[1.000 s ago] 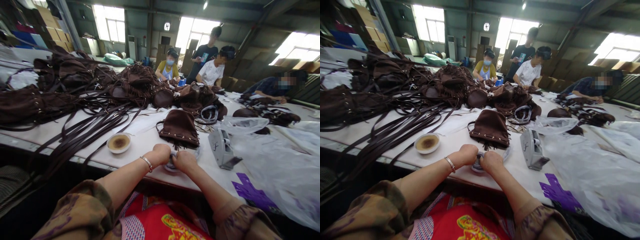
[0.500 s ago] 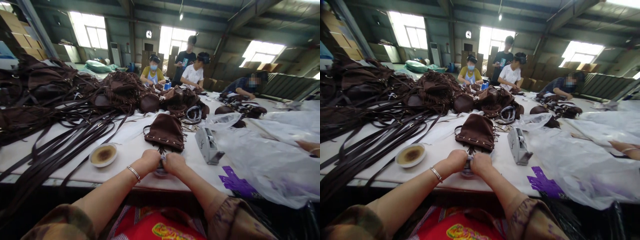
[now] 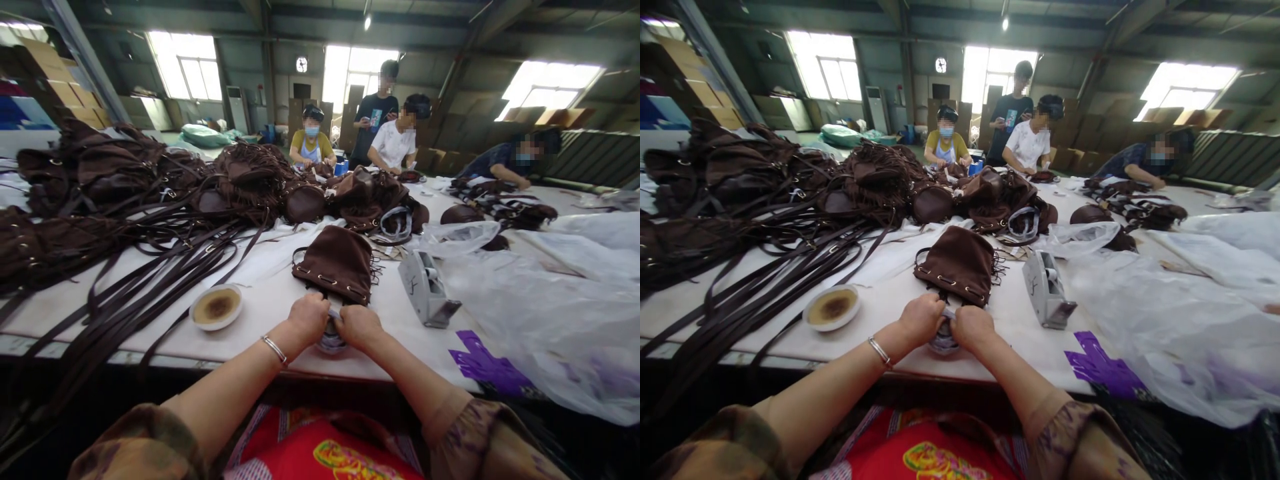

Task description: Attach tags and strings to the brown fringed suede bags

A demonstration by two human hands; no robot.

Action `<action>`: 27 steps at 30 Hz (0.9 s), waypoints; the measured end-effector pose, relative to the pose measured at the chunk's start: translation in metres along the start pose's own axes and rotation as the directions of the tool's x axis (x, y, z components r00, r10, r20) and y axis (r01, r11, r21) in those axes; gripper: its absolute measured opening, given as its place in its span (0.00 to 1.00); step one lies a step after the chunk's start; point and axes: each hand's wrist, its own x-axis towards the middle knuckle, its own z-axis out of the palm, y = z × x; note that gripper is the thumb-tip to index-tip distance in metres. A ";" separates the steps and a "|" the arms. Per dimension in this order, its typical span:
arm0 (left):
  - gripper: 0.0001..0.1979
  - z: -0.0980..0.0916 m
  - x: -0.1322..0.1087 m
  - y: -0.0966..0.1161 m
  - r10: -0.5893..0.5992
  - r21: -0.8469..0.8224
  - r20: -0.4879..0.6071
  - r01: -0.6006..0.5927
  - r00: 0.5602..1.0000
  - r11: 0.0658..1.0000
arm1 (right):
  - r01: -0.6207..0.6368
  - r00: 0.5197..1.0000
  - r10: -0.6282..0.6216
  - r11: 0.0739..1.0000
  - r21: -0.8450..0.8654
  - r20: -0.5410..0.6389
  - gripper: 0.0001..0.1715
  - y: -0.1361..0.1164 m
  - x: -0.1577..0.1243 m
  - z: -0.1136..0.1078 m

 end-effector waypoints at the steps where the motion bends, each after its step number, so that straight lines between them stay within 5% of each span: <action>1: 0.11 0.000 -0.005 0.002 0.066 -0.012 -0.067 -0.067 0.996 0.998 | -0.002 1.000 0.002 1.000 -0.002 0.011 0.22 0.001 0.001 -0.001; 6: 0.15 0.020 -0.035 0.009 0.280 -0.072 -0.188 -0.297 0.941 0.952 | -0.009 1.000 0.009 1.000 0.012 0.013 0.19 0.002 0.005 0.000; 12: 0.12 0.053 -0.045 0.013 0.208 -0.071 -0.249 -0.232 0.946 0.970 | -0.002 0.995 0.008 0.998 0.067 -0.096 0.21 0.004 -0.006 0.005; 18: 0.10 0.049 -0.048 0.014 0.155 -0.176 -0.255 -0.204 0.954 0.963 | 0.161 0.917 -0.030 0.940 0.300 -0.398 0.17 0.042 -0.032 0.018; 22: 0.10 0.051 -0.047 0.011 0.152 -0.213 -0.243 -0.206 0.958 0.955 | 0.332 0.868 -0.175 0.900 0.281 -0.464 0.17 0.053 -0.050 0.023; 27: 0.10 0.053 -0.042 0.002 0.281 -0.210 -0.270 -0.341 0.921 0.917 | 0.460 0.833 -0.405 0.885 0.066 -0.377 0.15 0.036 -0.057 0.029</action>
